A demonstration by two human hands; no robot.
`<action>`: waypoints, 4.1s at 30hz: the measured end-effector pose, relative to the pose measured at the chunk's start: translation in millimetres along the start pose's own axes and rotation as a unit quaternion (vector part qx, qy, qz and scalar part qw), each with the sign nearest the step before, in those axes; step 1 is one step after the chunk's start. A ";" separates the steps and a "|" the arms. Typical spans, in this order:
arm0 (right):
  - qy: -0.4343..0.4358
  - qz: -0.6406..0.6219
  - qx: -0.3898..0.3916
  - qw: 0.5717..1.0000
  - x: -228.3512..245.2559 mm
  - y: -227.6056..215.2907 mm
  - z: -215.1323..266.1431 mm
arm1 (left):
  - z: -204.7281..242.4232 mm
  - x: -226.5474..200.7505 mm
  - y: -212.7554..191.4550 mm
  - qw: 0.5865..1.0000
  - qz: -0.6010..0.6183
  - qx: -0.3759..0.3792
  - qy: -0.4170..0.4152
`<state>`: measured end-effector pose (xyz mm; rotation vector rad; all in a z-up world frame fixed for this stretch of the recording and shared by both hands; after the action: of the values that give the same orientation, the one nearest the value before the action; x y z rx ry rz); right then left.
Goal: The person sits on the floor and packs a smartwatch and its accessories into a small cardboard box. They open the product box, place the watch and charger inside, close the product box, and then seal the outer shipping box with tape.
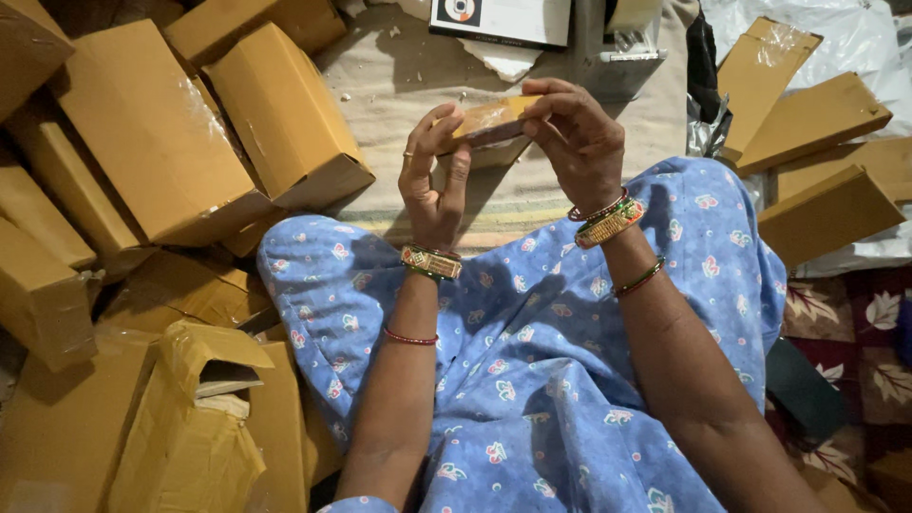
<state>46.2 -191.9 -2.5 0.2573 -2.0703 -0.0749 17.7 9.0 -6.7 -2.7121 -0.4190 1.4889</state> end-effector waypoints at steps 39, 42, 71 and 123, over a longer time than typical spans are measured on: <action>-0.056 0.170 0.079 0.981 0.3 -11.7 -18.6 | -23.4 4.0 21.7 0.999 -0.023 0.035 0.013; -0.045 0.200 0.070 0.976 3.0 -11.4 -17.7 | -25.9 -7.1 23.6 0.994 -0.079 0.038 0.064; 0.105 -0.011 0.070 0.992 -17.3 -1.2 -9.9 | -29.6 15.8 2.7 0.999 -0.039 -0.021 -0.007; 0.171 0.125 -0.239 0.947 -121.1 -194.7 -28.1 | -22.8 16.8 21.1 0.993 -0.114 -0.002 0.044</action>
<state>157.2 -354.4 -123.4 -0.2758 -1.6611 -0.3482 49.9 -4.8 -11.2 -2.6144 -0.7015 1.3079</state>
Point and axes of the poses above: each hand's wrist, its own z-axis away from the middle knuckle, its own y-axis out of the palm, x = y × z, the point moved 8 cm from there along -z, towards the middle knuckle, and after that the axes turned 5 degrees about -z, right-handed, at the moved point
